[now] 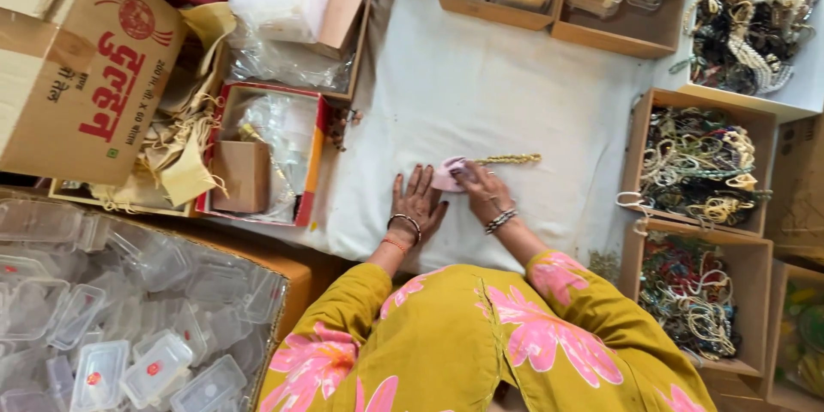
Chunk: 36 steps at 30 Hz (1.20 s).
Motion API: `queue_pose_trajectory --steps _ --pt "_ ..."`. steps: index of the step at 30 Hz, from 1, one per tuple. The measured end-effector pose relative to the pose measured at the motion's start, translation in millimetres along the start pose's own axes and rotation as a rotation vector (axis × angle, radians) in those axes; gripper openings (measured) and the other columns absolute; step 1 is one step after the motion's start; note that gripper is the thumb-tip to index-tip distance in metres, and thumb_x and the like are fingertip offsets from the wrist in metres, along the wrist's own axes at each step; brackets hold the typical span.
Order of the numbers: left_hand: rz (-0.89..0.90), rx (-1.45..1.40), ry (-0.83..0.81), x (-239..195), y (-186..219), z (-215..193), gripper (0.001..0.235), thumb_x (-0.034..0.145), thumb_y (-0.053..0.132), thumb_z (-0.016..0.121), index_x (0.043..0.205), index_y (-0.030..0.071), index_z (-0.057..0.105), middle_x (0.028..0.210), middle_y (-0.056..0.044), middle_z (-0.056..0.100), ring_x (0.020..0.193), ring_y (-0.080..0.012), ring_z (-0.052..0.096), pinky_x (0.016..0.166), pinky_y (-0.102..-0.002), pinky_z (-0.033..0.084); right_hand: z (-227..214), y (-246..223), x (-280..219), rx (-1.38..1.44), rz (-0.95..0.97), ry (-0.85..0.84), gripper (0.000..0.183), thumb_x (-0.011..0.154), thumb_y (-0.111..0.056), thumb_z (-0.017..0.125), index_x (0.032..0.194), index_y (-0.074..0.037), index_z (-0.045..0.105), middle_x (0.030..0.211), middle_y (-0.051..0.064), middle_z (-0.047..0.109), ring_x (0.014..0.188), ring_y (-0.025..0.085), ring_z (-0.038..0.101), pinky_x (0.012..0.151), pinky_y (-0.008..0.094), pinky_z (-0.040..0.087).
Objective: Packaging and organizing various jewelry items into boxes and bags.
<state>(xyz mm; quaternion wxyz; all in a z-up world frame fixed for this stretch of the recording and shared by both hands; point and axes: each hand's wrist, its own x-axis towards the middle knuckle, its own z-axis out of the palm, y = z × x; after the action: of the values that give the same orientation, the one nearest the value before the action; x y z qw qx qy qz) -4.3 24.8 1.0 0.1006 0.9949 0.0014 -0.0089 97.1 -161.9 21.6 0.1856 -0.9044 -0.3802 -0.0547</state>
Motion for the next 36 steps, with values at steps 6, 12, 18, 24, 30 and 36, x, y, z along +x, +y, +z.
queue_pose_trajectory --steps 6,12,18,24,30,36 --pt "0.043 -0.029 0.081 0 -5 8 0.073 0.096 0.051 0.049 0.159 0.018 0.035 0.168 -0.008 0.027 0.157 -0.0266 0.016 0.123 -0.062 0.007 -7 92 -27 -0.177 0.327 0.044 0.033 0.093 0.000 0.055 0.115 -0.015 0.075 0.137 0.008 0.065 0.101 0.032 0.070 0.080 0.044 0.059" --pt "0.033 -0.031 0.022 1 -4 -1 0.071 0.097 0.051 0.047 0.159 0.018 0.034 0.168 -0.007 0.025 0.157 -0.0267 0.013 0.122 -0.062 0.004 -37 88 -11 -0.151 0.523 0.209 0.033 0.093 -0.004 0.059 0.115 -0.021 0.076 0.120 0.011 0.067 0.091 0.034 0.070 0.075 0.045 0.058" --pt "0.024 0.041 -0.099 3 0 -15 0.069 0.101 0.053 0.043 0.158 0.014 0.033 0.168 -0.008 0.023 0.158 -0.0273 0.010 0.122 -0.061 0.002 10 2 10 -0.131 0.093 0.069 0.028 0.096 -0.003 0.057 0.113 -0.016 0.074 0.130 0.006 0.067 0.082 0.027 0.070 0.064 0.041 0.059" --pt "0.043 -0.025 -0.032 1 -2 -10 0.068 0.100 0.051 0.044 0.160 0.020 0.033 0.166 -0.009 0.027 0.157 -0.0280 0.013 0.122 -0.062 0.004 1 28 13 -0.125 0.065 0.059 0.045 0.089 0.001 0.055 0.121 -0.025 0.074 0.137 0.004 0.064 0.096 0.027 0.072 0.074 0.041 0.062" --pt "0.052 0.000 0.027 0 -3 0 0.070 0.098 0.052 0.046 0.160 0.021 0.033 0.167 -0.007 0.028 0.157 -0.0266 0.014 0.122 -0.063 0.006 -31 75 5 -0.152 0.353 0.038 0.045 0.085 0.001 0.060 0.120 -0.023 0.075 0.135 0.007 0.064 0.102 0.033 0.069 0.082 0.045 0.058" --pt "0.028 -0.076 -0.068 10 -7 -13 0.070 0.095 0.050 0.051 0.156 0.020 0.035 0.165 -0.007 0.028 0.155 -0.0258 0.015 0.121 -0.060 0.007 -52 96 -46 -0.094 0.572 0.103 0.045 0.084 -0.002 0.061 0.122 -0.024 0.074 0.134 0.007 0.064 0.111 0.034 0.067 0.092 0.046 0.055"
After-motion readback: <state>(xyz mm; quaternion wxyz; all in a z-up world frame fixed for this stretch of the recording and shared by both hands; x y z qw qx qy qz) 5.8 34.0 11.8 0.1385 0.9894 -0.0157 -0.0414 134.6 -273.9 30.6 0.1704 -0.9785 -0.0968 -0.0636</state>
